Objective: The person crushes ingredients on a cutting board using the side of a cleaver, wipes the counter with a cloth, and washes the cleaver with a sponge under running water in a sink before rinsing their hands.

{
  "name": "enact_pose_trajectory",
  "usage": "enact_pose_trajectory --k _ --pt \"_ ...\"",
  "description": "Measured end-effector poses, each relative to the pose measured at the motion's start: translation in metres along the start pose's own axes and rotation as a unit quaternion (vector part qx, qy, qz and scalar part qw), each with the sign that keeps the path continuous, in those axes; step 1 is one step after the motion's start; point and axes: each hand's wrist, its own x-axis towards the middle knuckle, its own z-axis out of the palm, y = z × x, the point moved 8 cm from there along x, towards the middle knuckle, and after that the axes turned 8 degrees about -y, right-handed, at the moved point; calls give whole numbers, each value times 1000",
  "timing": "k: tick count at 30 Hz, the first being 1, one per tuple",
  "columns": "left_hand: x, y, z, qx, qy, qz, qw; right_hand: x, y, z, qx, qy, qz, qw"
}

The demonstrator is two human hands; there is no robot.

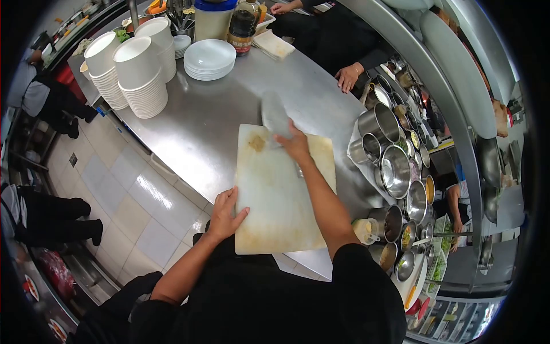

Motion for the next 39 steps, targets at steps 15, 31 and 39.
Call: enact_pose_trajectory --k 15,31,39 --pt "0 2 -2 -11 6 -8 1000 0 -1 -15 25 -25 -57 998" --pt "-2 -2 1 3 24 -8 1000 -23 25 -15 102 -4 -42 994" --pt "1 1 -2 -11 28 -5 1000 12 -4 -20 16 -88 -73 993"
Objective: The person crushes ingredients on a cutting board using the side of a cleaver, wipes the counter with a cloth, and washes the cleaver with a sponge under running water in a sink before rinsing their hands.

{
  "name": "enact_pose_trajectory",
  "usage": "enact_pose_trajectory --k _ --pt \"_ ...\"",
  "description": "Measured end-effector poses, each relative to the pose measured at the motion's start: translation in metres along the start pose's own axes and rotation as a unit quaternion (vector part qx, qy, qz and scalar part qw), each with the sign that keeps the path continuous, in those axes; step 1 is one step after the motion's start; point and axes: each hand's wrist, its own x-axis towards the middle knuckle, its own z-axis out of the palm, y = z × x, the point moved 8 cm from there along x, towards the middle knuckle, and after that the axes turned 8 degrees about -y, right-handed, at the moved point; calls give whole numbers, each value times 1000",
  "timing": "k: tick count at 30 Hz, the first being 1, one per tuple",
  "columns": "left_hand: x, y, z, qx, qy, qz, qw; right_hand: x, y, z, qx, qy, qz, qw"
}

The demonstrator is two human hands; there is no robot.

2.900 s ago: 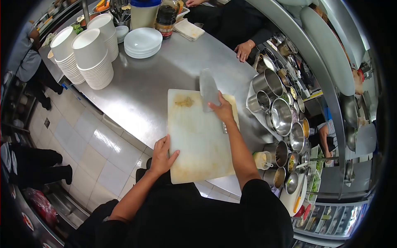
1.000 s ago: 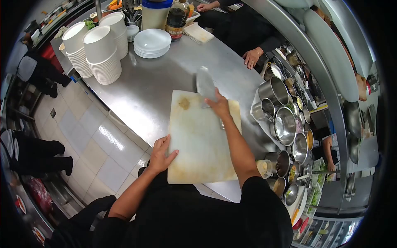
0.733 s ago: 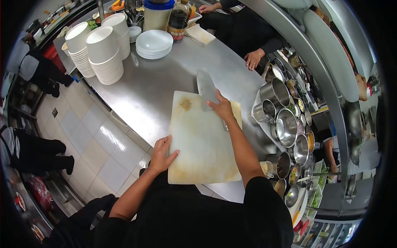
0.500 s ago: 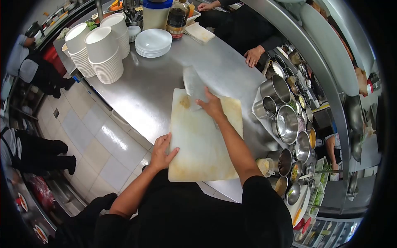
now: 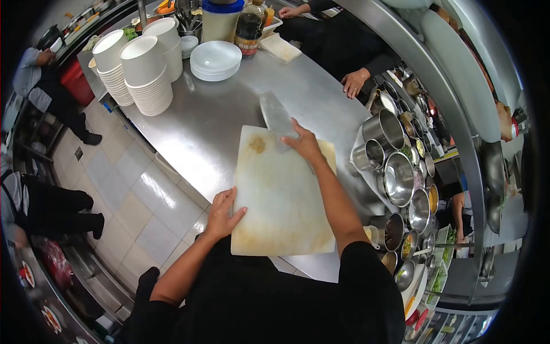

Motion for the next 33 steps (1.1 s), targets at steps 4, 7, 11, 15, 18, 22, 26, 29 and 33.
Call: enact_pose_trajectory --k 4,7,11,15,18,22,26,29,33 --pt "-2 -1 1 -4 3 -6 1000 8 -16 15 2 -9 -36 999" --pt "-3 -3 2 3 0 -18 1000 -3 -26 11 -20 -24 -32 999" --pt "-3 -1 2 -2 4 -24 1000 -27 25 -4 66 32 21 997" --pt "-4 -1 3 14 8 -18 1000 -36 -1 24 -26 70 43 996" --pt "-4 -2 3 4 11 -23 1000 -40 -5 20 7 68 83 994" --pt "-4 -3 3 3 20 -28 999 -40 16 5 81 60 109 989" --pt "-4 -4 3 -5 25 -16 1000 -25 -29 32 -12 38 74 996" --pt "-4 -1 1 -3 16 -9 1000 -36 -13 22 16 82 46 995" --pt "-6 -1 2 -4 31 -20 999 -62 35 12 110 135 73 982"
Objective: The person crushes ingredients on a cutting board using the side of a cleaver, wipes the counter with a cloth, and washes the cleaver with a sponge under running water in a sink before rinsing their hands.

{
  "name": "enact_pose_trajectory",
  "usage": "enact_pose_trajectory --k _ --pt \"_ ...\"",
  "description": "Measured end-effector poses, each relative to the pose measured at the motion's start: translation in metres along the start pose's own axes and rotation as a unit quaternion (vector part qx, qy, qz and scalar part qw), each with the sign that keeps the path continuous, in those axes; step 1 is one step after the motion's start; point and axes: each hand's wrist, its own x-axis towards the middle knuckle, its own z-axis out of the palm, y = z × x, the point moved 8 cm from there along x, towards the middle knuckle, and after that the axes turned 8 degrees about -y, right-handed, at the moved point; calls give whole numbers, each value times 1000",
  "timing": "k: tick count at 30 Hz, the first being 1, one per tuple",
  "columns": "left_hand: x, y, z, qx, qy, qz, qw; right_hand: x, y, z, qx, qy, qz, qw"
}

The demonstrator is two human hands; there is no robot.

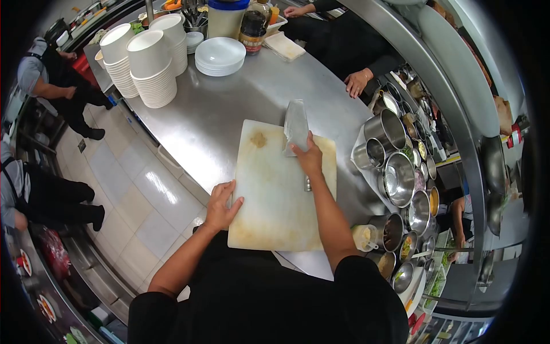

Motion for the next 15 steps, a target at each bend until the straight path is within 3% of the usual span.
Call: enact_pose_trajectory --k 3,4,7,9,15 --pt "3 2 -1 18 9 5 1000 -6 -25 36 -121 2 -15 993" --pt "3 1 -1 20 15 2 1000 -17 -43 41 -113 -24 34 993" --pt "0 -3 0 12 19 -11 1000 -22 -39 29 -106 -24 55 993" --pt "1 -2 -1 14 27 1 1000 -32 -22 9 -66 27 114 991" --pt "0 0 -2 12 30 17 999 -32 -35 40 -123 36 112 985"
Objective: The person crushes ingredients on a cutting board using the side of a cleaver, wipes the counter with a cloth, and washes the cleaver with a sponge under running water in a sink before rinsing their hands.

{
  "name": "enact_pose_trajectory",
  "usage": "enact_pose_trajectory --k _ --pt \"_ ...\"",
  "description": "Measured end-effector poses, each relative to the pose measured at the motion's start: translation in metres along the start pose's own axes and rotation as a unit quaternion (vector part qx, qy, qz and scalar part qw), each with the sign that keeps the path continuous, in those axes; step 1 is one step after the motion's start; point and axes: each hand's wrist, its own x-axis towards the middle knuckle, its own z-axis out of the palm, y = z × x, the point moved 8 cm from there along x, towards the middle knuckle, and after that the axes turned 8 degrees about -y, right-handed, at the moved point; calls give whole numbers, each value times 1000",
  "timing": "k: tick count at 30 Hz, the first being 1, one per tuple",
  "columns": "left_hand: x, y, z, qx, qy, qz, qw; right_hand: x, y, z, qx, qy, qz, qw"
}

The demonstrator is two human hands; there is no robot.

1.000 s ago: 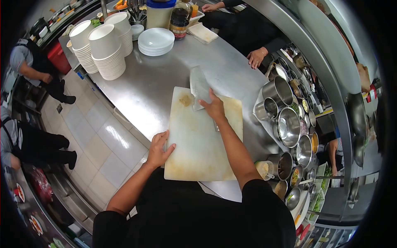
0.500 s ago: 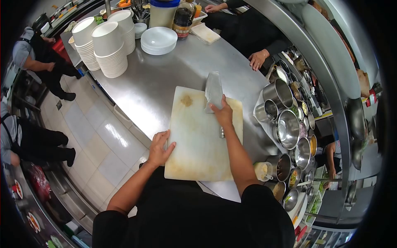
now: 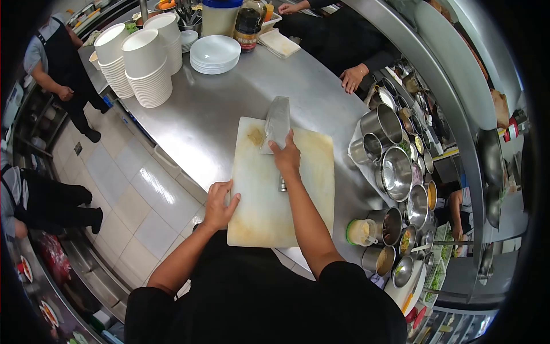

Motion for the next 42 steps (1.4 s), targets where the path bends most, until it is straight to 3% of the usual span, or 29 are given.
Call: enact_pose_trajectory --k 7,9,10,15,20,23,24,25,27,32,35,36,39,42 --pt "3 1 -3 7 15 20 1000 27 31 -15 86 8 -43 995" --pt "1 0 -3 4 12 16 1000 28 9 6 27 6 -98 995" --pt "2 1 -3 -2 11 17 1000 12 -18 2 5 -51 -53 997" --pt "-2 4 -5 20 11 6 1000 41 27 -23 37 1 -135 990" --pt "-3 11 -6 45 40 2 998 33 -10 -5 -45 -60 -132 988" --pt "-8 10 -6 65 25 -33 997 39 -12 -11 -43 -69 -178 981" --pt "-14 5 -7 55 22 -56 997 48 -1 -17 -39 -85 -149 984" --pt "-20 0 -7 46 20 -79 996 51 9 -25 32 -70 -163 984" --pt "-35 0 -6 32 30 -99 994 57 19 -19 20 -59 -132 989" --pt "-41 5 -7 20 53 -108 992 44 -5 -13 -47 -75 -159 983" --pt "-71 -15 -20 -1 43 -152 987 57 19 -29 -10 -65 -161 985" --pt "-92 -28 -27 -19 58 -199 978 60 24 -33 31 -63 -148 987" --pt "-179 -87 -40 -65 95 -306 945 53 14 -28 -11 -84 -125 988" --pt "-252 -126 -55 -39 127 -340 931 38 -19 16 -19 -107 -192 975"
